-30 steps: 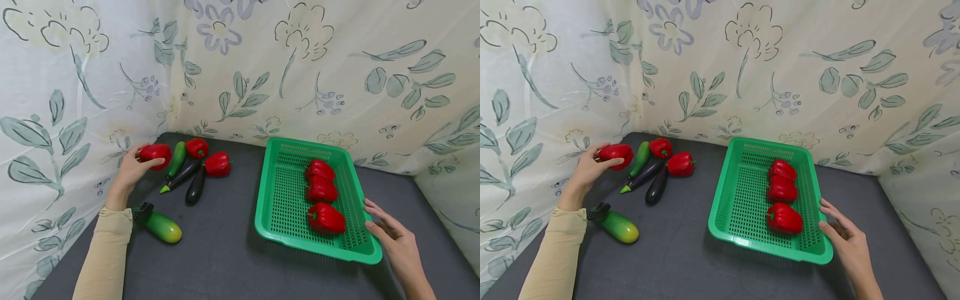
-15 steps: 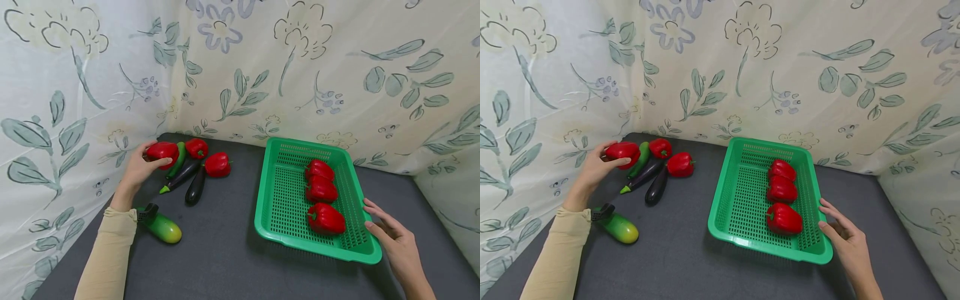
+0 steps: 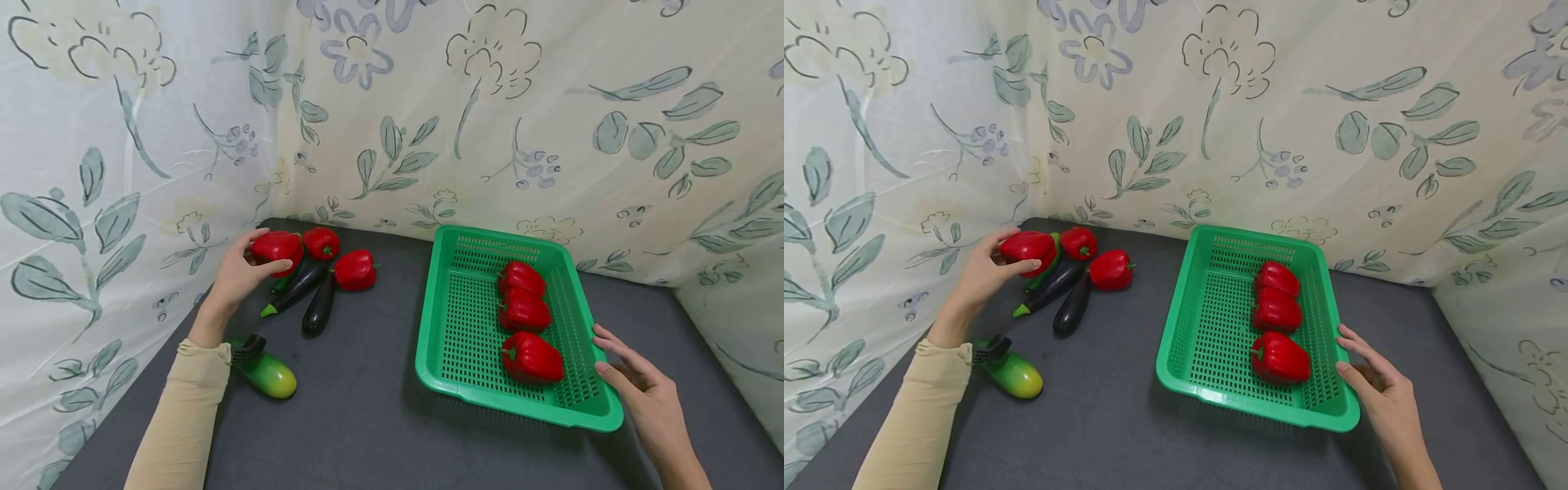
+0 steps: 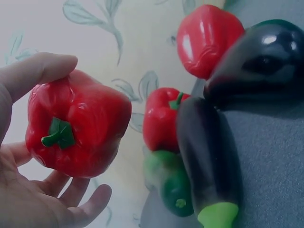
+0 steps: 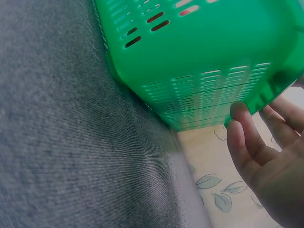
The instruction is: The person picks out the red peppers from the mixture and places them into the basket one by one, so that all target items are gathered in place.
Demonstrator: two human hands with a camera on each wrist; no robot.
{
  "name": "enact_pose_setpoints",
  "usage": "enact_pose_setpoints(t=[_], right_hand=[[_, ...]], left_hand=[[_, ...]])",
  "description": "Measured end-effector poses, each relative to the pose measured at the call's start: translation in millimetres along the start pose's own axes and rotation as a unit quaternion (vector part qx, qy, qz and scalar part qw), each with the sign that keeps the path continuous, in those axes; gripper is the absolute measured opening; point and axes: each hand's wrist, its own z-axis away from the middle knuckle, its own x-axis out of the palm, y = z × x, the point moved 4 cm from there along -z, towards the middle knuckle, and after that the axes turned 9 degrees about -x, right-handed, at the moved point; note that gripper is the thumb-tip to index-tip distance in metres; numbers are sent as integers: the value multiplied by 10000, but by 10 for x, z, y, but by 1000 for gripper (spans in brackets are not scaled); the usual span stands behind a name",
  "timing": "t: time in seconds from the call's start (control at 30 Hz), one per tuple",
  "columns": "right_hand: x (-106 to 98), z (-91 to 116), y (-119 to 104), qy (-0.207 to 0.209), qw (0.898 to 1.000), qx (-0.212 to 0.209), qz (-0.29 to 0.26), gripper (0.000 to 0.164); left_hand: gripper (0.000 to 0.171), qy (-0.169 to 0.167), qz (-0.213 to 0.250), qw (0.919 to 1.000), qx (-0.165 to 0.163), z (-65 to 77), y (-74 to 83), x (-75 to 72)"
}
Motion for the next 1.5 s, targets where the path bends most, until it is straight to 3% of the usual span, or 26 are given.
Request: enact_pose_setpoints(t=[0.63, 1.0, 1.5], right_hand=[[8, 7, -25, -6, 9999, 73, 106, 44], [3, 1, -2, -35, 10000, -15, 25, 44], [30, -11, -90, 13, 9990, 300, 331, 44]], left_hand=[[83, -211, -80, 9997, -34, -67, -37, 109], [79, -216, -31, 9997, 61, -11, 36, 165], [79, -499, -143, 9984, 213, -28, 194, 255]])
